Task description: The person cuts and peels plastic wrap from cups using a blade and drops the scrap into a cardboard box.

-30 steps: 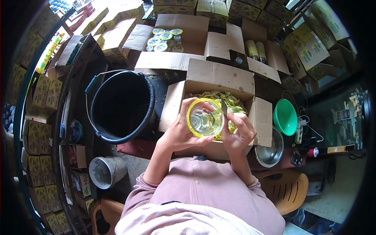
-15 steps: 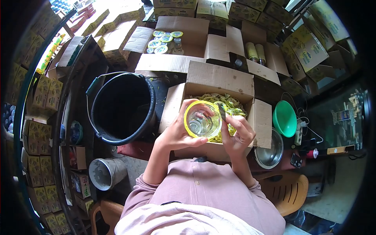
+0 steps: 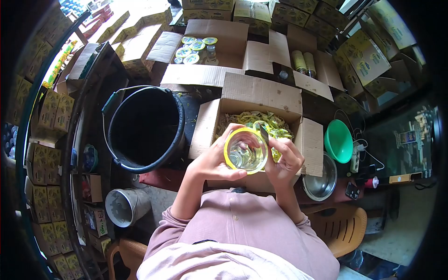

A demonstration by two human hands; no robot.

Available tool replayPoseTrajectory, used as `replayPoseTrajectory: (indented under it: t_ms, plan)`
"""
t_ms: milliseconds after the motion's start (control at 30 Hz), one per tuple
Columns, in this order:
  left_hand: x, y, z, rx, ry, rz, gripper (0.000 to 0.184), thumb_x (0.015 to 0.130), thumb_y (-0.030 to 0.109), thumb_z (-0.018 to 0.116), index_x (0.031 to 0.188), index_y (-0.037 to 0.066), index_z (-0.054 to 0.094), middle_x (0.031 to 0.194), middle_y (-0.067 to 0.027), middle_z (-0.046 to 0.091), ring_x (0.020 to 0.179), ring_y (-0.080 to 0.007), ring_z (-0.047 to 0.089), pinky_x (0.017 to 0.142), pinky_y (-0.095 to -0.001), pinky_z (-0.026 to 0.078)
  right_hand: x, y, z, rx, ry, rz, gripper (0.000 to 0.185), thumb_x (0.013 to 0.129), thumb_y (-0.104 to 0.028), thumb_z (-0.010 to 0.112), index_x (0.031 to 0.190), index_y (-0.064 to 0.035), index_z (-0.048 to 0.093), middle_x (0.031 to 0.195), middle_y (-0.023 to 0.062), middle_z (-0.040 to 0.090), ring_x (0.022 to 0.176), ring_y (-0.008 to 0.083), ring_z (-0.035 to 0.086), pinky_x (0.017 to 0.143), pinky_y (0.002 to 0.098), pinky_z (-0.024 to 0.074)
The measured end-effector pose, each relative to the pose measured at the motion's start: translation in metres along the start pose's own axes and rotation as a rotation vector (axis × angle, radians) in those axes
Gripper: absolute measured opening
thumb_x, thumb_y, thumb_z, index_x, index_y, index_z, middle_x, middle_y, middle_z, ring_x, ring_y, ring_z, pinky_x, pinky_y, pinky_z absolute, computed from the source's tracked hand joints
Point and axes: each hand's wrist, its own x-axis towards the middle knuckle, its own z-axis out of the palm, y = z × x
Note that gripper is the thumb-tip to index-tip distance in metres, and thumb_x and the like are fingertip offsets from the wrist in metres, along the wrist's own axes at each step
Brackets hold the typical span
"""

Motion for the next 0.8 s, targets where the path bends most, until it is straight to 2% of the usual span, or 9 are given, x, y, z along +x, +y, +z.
replayPoseTrajectory:
  t_ms: [100,133,267,367,400,500,533,667,800]
  plan:
    - [0.0,0.0,0.008,-0.33,0.06,-0.062,0.078,0.058,0.034,0.07,0.116,-0.003,0.034,0.108,-0.0124,0.041,0.099,-0.0203,0.048,0.088,-0.0312,0.038,0.003,0.001,0.002,-0.003,0.011,-0.015,0.027,0.062,0.009,0.064,0.085,-0.0042,0.064,0.067,0.0069,0.059,0.059,0.0154,0.058,0.054,0.0246,0.0455]
    - [-0.001,-0.006,0.009,-0.316,0.082,-0.05,0.077,0.054,0.037,0.075,0.111,-0.002,0.041,0.109,-0.0115,0.036,0.102,-0.0219,0.044,0.088,-0.0322,0.038,0.003,0.001,0.003,-0.007,0.013,-0.023,0.027,0.062,0.009,0.064,0.085,-0.0043,0.064,0.067,0.0069,0.059,0.059,0.0153,0.058,0.054,0.0244,0.0456]
    - [0.006,-0.011,0.016,-0.01,0.297,0.176,0.073,0.049,0.033,0.083,0.104,0.002,0.048,0.104,-0.0096,0.033,0.107,-0.0233,0.037,0.086,-0.0342,0.038,0.005,-0.006,0.006,-0.02,0.029,-0.009,0.025,0.062,0.007,0.065,0.084,-0.0035,0.064,0.068,0.0074,0.059,0.059,0.0152,0.058,0.054,0.0239,0.0459]
    - [0.002,-0.021,0.019,-0.109,0.372,0.136,0.068,0.051,0.025,0.083,0.104,0.002,0.047,0.104,-0.0096,0.034,0.106,-0.0226,0.037,0.086,-0.0327,0.039,0.004,-0.009,0.007,-0.039,0.065,0.043,0.021,0.064,0.006,0.066,0.084,-0.0025,0.063,0.068,0.0079,0.059,0.059,0.0154,0.058,0.053,0.0237,0.0461]
    - [0.0,-0.021,0.02,-0.15,0.407,0.139,0.068,0.054,0.016,0.082,0.106,0.003,0.041,0.105,-0.0098,0.038,0.105,-0.0209,0.041,0.086,-0.0316,0.04,0.003,-0.009,0.007,-0.033,0.067,0.041,0.021,0.064,0.005,0.066,0.083,-0.0023,0.063,0.067,0.0079,0.059,0.058,0.0155,0.058,0.053,0.0239,0.0462]
    - [0.002,-0.023,0.025,-0.434,0.41,0.127,0.067,0.057,0.005,0.078,0.108,0.005,0.034,0.106,-0.0103,0.042,0.104,-0.0189,0.046,0.087,-0.0318,0.042,-0.001,-0.01,0.007,-0.043,0.072,0.025,0.02,0.065,0.004,0.067,0.083,-0.0022,0.063,0.067,0.0076,0.059,0.058,0.0155,0.058,0.053,0.0244,0.0466]
    - [0.002,-0.022,0.024,-0.385,0.395,0.158,0.066,0.06,0.0,0.075,0.108,0.006,0.03,0.108,-0.0109,0.044,0.102,-0.0182,0.049,0.087,-0.033,0.044,-0.002,-0.013,0.008,-0.062,0.074,0.011,0.02,0.065,0.004,0.067,0.083,-0.0024,0.063,0.067,0.0074,0.059,0.058,0.0154,0.058,0.053,0.0246,0.0468]
    - [-0.002,-0.016,0.027,-0.203,0.39,0.131,0.068,0.061,0.001,0.075,0.111,0.007,0.028,0.109,-0.0112,0.043,0.103,-0.019,0.049,0.086,-0.0322,0.044,-0.006,-0.012,0.013,-0.077,0.087,-0.043,0.021,0.064,0.005,0.067,0.083,-0.0027,0.063,0.068,0.0066,0.059,0.059,0.0156,0.059,0.053,0.0251,0.0475]
    - [-0.003,-0.017,0.027,-0.173,0.367,0.143,0.07,0.061,0.002,0.074,0.112,0.007,0.027,0.11,-0.0112,0.041,0.103,-0.0194,0.049,0.086,-0.0322,0.044,-0.006,-0.012,0.015,-0.072,0.098,-0.068,0.021,0.063,0.005,0.067,0.082,-0.002,0.062,0.068,0.007,0.059,0.059,0.0159,0.059,0.054,0.0252,0.0481]
